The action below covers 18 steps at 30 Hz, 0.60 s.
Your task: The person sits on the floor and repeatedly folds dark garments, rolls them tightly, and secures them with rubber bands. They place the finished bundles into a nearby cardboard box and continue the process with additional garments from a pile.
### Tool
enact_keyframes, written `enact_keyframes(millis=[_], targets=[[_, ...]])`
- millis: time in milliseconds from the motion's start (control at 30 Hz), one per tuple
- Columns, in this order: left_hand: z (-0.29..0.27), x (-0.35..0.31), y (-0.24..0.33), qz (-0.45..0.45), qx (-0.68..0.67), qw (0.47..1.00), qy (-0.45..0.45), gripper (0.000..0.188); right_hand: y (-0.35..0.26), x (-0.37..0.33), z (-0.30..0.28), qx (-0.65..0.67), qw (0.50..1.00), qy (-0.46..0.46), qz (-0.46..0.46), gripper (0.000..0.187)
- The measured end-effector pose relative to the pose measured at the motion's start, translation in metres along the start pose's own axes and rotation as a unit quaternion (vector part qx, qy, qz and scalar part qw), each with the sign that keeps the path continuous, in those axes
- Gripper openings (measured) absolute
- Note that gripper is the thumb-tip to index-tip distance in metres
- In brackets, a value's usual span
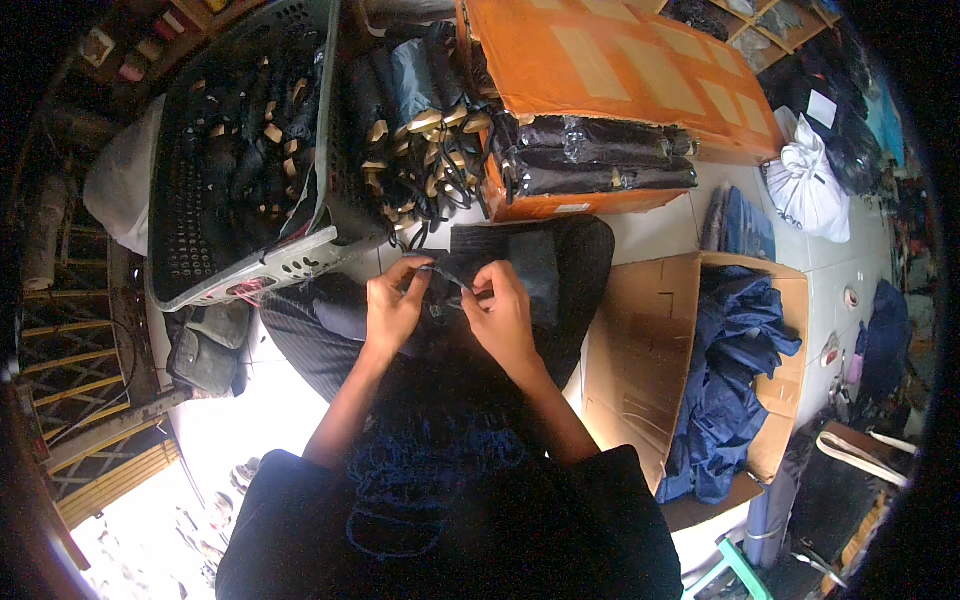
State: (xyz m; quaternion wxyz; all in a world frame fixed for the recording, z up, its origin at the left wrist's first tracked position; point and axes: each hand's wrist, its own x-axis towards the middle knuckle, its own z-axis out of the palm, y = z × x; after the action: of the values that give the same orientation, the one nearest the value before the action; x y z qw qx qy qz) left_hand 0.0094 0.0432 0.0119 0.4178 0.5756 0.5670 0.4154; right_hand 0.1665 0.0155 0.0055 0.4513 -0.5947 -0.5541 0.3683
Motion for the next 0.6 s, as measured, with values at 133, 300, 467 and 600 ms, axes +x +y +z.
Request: enact_keyframes(millis=[133,300,467,600], targets=[[-0.002,-0.001,-0.004,-0.029,-0.027,0.995,-0.089,0.016,-0.016,0.010,-0.003,-0.093,0.992,-0.012,-0.086,0.047],[0.003,0.002,-0.005,0.000,-0.119,0.983,-0.139,0.021,-0.002,0.014,-0.008,-0.110,0.986,-0.057,-0.112,0.041],[0.002,-0.001,0.007,0.004,-0.080,0.983,-0.163,0.057,0.010,0.014,-0.010,-0.160,0.983,-0.053,-0.065,0.031],[-0.005,0.000,0.005,0.078,-0.030,0.984,-0.158,0.058,0.003,0.013,-0.010,-0.174,0.982,-0.044,-0.057,0.026]])
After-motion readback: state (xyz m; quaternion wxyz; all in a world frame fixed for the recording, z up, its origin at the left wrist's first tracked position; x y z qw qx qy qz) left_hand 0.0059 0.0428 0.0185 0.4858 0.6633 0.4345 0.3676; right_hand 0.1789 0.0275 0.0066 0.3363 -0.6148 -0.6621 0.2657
